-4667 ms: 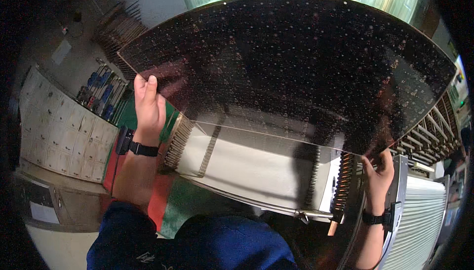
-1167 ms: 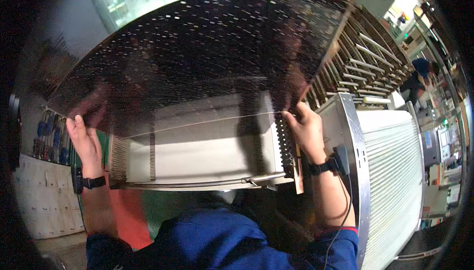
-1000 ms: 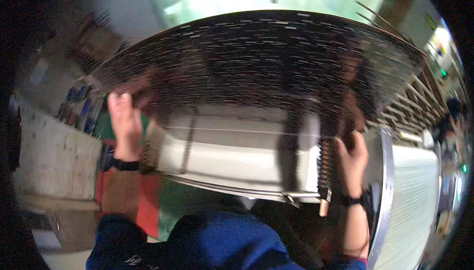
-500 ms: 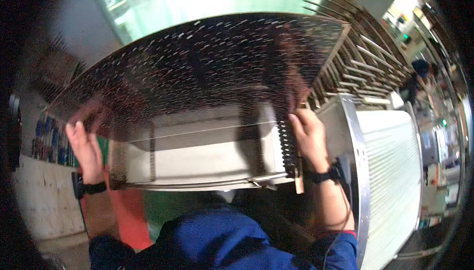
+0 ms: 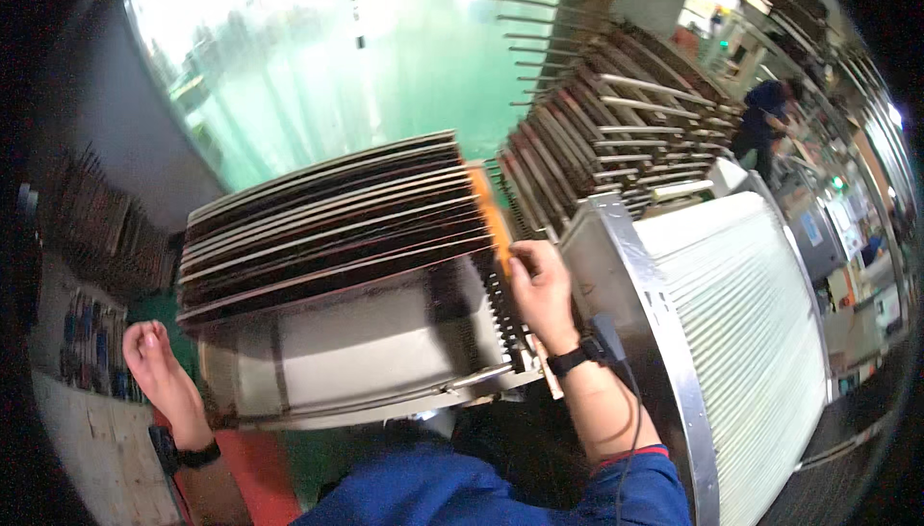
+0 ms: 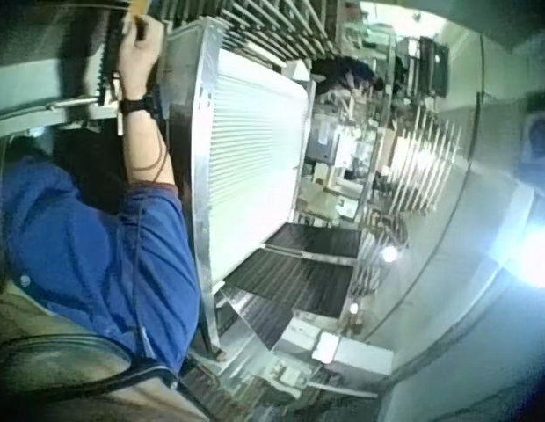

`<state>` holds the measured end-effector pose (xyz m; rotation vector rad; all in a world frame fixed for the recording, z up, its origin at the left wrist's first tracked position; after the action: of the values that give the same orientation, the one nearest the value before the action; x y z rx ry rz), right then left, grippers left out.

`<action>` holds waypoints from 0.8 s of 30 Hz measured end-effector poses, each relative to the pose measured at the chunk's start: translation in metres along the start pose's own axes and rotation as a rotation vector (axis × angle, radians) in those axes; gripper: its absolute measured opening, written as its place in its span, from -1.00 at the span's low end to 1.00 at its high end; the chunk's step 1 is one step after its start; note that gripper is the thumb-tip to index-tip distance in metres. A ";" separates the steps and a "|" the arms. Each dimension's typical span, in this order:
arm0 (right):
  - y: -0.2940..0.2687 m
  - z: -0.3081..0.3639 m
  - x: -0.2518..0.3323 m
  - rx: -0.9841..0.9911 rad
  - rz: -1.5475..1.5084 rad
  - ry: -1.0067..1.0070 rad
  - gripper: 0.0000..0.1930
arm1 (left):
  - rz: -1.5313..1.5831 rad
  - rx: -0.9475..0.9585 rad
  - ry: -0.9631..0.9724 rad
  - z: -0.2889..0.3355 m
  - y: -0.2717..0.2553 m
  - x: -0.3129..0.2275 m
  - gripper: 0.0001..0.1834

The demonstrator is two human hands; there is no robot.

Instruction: Manually picking up patterned industrial plates from a conveyor belt and loading them into vertical slots of a storage rack.

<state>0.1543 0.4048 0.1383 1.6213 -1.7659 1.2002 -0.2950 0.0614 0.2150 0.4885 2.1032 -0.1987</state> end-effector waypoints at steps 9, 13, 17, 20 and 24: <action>-0.111 0.061 0.062 -0.255 0.159 0.065 -0.83 | 0.074 0.715 -0.066 0.091 0.159 0.006 -0.79; -0.282 0.176 0.103 -0.630 0.467 0.157 -0.68 | 0.237 1.036 -0.218 0.141 0.225 -0.005 -0.75; -0.416 0.300 0.213 -0.997 0.833 0.104 -0.46 | 0.336 1.202 -0.168 0.193 0.264 -0.028 -0.79; -0.486 0.374 0.279 -1.206 1.145 0.066 -0.37 | 0.358 1.306 -0.210 0.229 0.279 -0.031 -0.80; -0.544 0.456 0.346 -1.375 1.592 0.114 -0.30 | 0.345 1.407 -0.049 0.273 0.310 -0.076 -0.81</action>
<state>0.7035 -0.1249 0.3396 -0.7859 -2.6420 0.0829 0.0813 0.2337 0.1424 1.5854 1.4891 -1.4758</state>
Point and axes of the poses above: each hand's wrist, its own z-axis away from the middle knuckle, its own y-axis out of the palm, x = y × z, the point moved 7 cm from there along -z, towards the middle knuckle, and after that the axes turned 9 degrees about -z, right-handed, at the moved point
